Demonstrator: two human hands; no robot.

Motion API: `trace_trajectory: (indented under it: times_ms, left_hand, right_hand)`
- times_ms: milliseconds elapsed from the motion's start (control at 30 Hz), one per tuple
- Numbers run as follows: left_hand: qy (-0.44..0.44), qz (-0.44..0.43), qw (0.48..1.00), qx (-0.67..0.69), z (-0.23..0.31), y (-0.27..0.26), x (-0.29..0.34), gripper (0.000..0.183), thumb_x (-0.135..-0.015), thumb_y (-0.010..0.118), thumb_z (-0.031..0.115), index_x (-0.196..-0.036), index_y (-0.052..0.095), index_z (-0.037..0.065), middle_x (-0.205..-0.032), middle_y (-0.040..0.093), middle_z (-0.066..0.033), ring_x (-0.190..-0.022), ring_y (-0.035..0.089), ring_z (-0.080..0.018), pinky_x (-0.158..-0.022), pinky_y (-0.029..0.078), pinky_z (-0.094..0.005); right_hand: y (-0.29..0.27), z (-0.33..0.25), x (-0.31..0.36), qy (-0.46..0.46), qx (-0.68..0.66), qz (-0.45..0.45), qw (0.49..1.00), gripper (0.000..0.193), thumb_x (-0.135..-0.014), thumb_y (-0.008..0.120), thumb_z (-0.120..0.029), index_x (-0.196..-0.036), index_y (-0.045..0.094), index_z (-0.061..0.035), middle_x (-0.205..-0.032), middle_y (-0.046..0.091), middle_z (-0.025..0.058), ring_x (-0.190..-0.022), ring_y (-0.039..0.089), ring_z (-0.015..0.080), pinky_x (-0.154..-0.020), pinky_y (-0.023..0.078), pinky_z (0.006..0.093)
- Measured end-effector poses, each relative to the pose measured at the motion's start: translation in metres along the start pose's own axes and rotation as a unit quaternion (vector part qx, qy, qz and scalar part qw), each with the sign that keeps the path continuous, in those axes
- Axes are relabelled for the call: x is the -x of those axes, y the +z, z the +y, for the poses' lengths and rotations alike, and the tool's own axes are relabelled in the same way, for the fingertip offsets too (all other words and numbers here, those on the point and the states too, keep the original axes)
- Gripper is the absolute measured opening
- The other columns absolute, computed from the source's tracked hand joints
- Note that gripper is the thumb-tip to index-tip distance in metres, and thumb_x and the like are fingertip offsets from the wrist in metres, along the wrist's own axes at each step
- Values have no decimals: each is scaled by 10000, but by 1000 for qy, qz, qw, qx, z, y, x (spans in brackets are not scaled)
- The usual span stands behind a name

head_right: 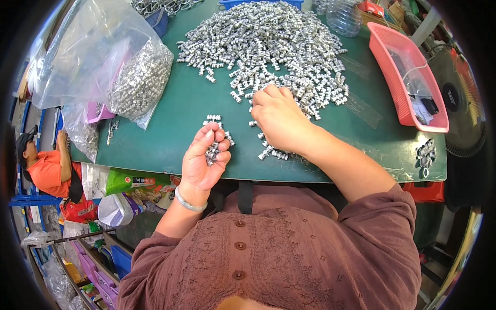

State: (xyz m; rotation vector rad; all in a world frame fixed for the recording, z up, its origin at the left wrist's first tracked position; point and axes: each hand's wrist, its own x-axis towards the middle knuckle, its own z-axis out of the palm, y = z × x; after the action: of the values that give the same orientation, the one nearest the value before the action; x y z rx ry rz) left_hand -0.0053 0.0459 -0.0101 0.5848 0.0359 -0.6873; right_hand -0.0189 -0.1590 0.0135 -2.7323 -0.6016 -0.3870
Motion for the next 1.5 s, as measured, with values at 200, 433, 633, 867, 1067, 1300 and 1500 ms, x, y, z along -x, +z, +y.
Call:
trace_trajectory:
  times_ms: [200,433,633,867,1067,1300,1500]
  left_hand:
    - [8,41,996,-75,-3,12,4,121,-851,543,101,-961,547,49,-772,527,-40,-645,475,-123,-495,373,-209]
    - [37,34,988,-143,-9,26,6,110,-855,546,105,-949,564,50,-753,543,-38,-628,492,-120,-482,365,-211]
    - [55,31,989,-131,-12,22,0,128,-872,531,141,-967,559,60,-760,535,-23,-636,478,-116,-488,358,-208]
    - [-35,-3,999,17,-5,13,-5,136,-897,481,186,-961,522,73,-782,479,-9,-654,425,-108,-491,346,-188]
    - [-61,-35,995,76,-4,9,-6,120,-893,481,179,-929,515,70,-796,470,-17,-657,417,-111,-488,363,-192]
    - [-23,54,997,51,1,23,-2,157,-863,467,168,-948,537,57,-821,528,-54,-729,515,-178,-544,448,-235]
    - [-6,41,999,21,-1,9,-2,121,-853,524,154,-936,551,70,-806,536,-54,-724,520,-177,-540,443,-235]
  right_hand:
    - [-3,-4,-6,-63,-150,97,982,90,-710,593,-15,-792,566,-40,-825,528,65,-844,486,240,-748,383,345]
    - [-3,-8,-6,-76,-296,136,942,158,-710,617,12,-843,545,-36,-783,547,75,-736,530,254,-642,435,331]
    - [-7,-12,-5,-80,-290,143,943,257,-668,661,28,-890,546,-30,-842,577,75,-798,557,229,-685,451,314]
    - [-3,4,-6,-74,-133,147,977,275,-664,667,-65,-918,561,-57,-877,540,62,-857,505,247,-781,380,363]
    - [2,2,-3,4,12,88,996,158,-654,665,-112,-795,616,-61,-967,521,44,-994,437,238,-840,326,376]
    - [2,4,0,6,-39,60,997,112,-640,674,-128,-729,638,-71,-1012,524,42,-1031,422,247,-864,304,406]
    - [1,0,-2,-16,0,40,999,138,-654,663,-92,-775,606,-58,-1014,530,39,-1039,422,250,-866,307,406]
